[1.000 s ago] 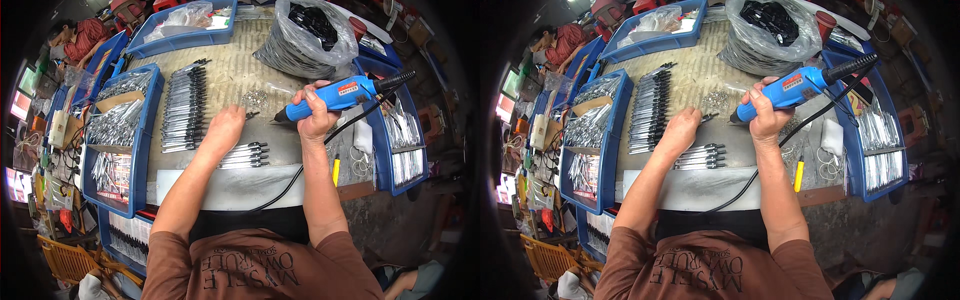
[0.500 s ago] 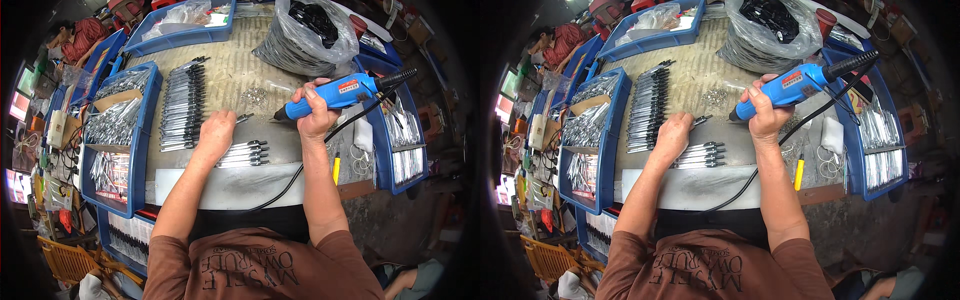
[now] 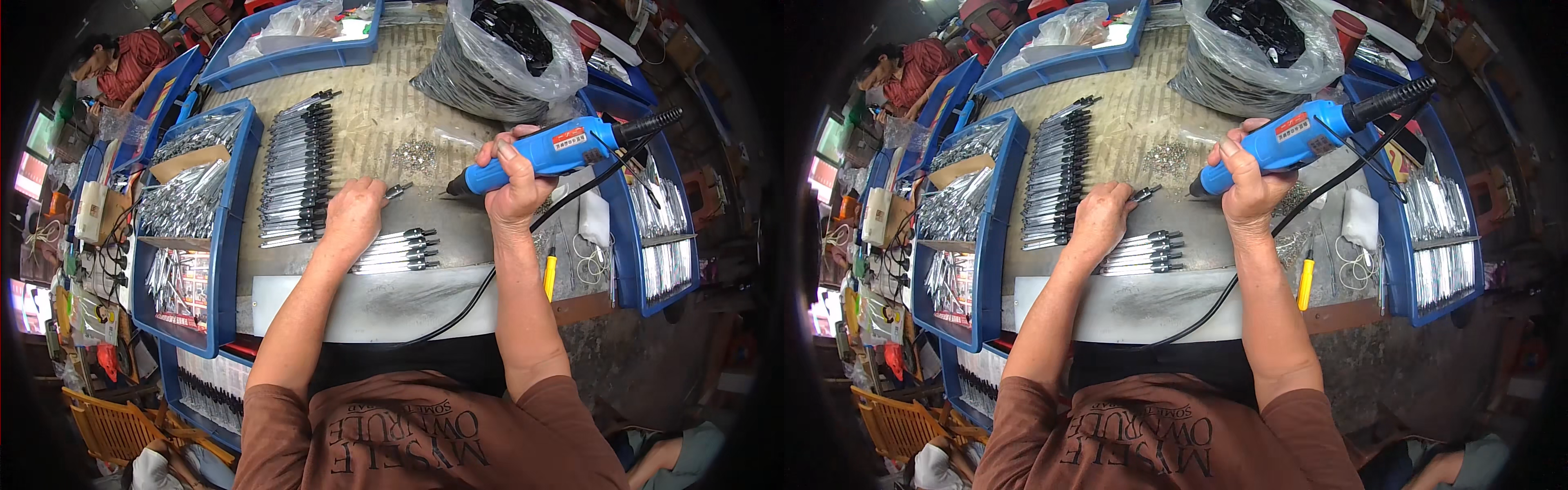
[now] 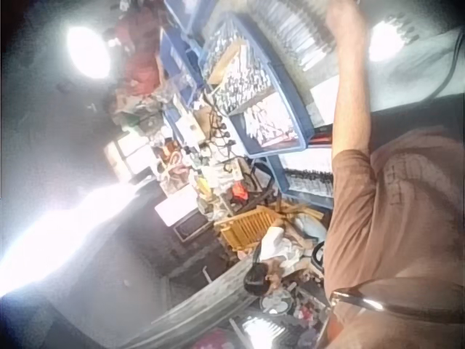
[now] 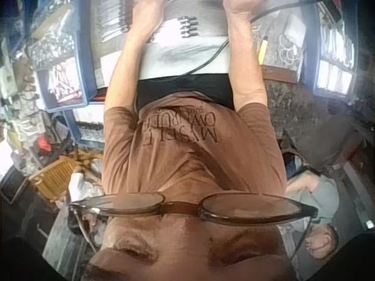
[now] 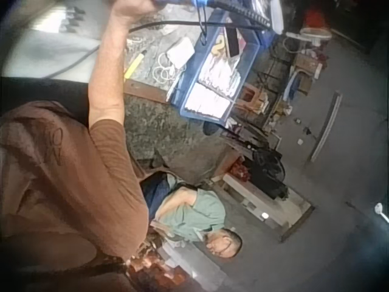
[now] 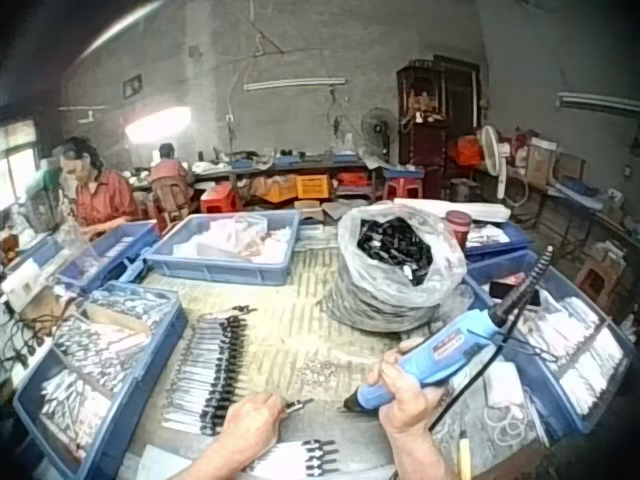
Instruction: The person assembles small plastic housings, metal screws, and circuit components using an electric screwdriver.
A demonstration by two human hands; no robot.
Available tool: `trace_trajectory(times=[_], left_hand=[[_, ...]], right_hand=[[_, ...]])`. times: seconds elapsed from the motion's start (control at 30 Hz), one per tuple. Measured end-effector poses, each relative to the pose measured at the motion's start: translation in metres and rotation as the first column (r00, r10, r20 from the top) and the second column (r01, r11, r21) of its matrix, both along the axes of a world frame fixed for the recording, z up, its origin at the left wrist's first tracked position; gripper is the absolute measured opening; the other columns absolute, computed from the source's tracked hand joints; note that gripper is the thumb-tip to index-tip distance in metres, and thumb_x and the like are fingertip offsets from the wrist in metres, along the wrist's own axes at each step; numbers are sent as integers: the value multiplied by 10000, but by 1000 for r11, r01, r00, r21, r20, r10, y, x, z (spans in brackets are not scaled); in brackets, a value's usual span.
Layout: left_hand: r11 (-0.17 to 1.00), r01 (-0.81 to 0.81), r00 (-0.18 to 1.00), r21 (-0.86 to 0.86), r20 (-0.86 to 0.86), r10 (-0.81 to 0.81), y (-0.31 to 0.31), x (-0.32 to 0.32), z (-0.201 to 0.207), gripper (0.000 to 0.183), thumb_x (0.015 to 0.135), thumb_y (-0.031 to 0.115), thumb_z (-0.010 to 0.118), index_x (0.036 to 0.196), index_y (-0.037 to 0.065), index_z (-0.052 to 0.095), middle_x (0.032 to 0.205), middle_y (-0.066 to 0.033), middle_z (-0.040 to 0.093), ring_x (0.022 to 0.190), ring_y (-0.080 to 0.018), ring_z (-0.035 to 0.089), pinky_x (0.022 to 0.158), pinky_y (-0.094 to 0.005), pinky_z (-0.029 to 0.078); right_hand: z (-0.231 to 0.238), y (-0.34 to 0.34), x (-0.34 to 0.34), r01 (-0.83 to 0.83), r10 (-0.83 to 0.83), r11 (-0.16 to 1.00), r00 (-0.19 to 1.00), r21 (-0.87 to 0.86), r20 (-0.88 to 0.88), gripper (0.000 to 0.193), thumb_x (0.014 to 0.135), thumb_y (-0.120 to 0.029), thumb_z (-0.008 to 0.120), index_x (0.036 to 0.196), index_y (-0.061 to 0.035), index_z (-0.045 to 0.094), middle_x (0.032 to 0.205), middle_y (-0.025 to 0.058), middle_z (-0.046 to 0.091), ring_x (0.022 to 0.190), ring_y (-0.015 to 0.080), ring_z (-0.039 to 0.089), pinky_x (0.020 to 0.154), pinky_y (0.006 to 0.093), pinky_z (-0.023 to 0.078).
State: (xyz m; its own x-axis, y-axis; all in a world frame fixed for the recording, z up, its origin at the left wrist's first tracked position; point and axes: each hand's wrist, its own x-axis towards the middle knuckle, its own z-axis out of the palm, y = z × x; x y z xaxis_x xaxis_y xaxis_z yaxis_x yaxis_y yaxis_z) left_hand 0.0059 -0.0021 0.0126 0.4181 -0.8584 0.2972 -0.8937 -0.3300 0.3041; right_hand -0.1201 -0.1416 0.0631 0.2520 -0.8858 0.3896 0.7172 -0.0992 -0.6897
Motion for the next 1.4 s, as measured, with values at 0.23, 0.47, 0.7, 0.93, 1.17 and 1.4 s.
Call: trace_trajectory(times=[0.23, 0.47, 0.7, 0.93, 1.17, 1.4], left_hand=[[996, -82, 997, -26, -15, 82, -8, -2, 5, 98, 729, 101, 576, 773, 20, 542, 734, -162, 551, 710, -348, 542, 624, -423, 432], [991, -133, 991, 24, -26, 133, -12, -1, 3, 94, 726, 108, 583, 765, 27, 556, 747, -156, 564, 737, -336, 554, 627, -411, 433], [985, -170, 968, 42, -179, 175, -15, 1, 5, 126, 682, 95, 633, 754, 27, 555, 779, -132, 584, 756, -320, 559, 647, -398, 424], [976, -216, 940, 35, -262, 217, -16, -1, 5, 144, 673, 85, 641, 775, 24, 560, 788, -138, 584, 773, -320, 556, 656, -388, 418], [977, -208, 951, -36, -243, 193, -15, -2, 3, 153, 682, 85, 632, 805, 20, 569, 801, -150, 584, 776, -320, 555, 668, -383, 426], [969, -240, 945, -53, -243, 221, -16, -4, 0, 137, 700, 106, 622, 791, 16, 574, 794, -151, 586, 769, -327, 557, 668, -390, 428]], right_hand=[[2, 1, -2, 3, -3, 1000, 999, -4, -35, 322, 655, -64, 573, 930, 29, 434, 679, 101, 491, 524, 208, 510, 533, 322, 437], [2, 0, -1, 8, -8, 1000, 999, 7, -45, 313, 659, -63, 570, 927, 30, 438, 680, 100, 491, 521, 207, 511, 534, 322, 435], [0, 0, 0, -10, 10, 1000, 1000, 1, 0, 287, 663, -36, 574, 905, 48, 446, 689, 91, 489, 516, 176, 519, 509, 294, 443], [0, 1, 0, -3, 3, 1000, 1000, -4, -13, 291, 665, -47, 583, 906, 46, 450, 686, 88, 499, 522, 175, 526, 513, 293, 445], [-2, 0, 1, -2, 2, 1000, 1000, 0, -13, 301, 664, -57, 587, 910, 50, 451, 678, 87, 511, 524, 173, 534, 518, 297, 448], [0, 0, 0, 8, -8, 1000, 999, 1, -38, 303, 654, -57, 582, 910, 34, 447, 672, 92, 508, 521, 187, 526, 523, 306, 439]])
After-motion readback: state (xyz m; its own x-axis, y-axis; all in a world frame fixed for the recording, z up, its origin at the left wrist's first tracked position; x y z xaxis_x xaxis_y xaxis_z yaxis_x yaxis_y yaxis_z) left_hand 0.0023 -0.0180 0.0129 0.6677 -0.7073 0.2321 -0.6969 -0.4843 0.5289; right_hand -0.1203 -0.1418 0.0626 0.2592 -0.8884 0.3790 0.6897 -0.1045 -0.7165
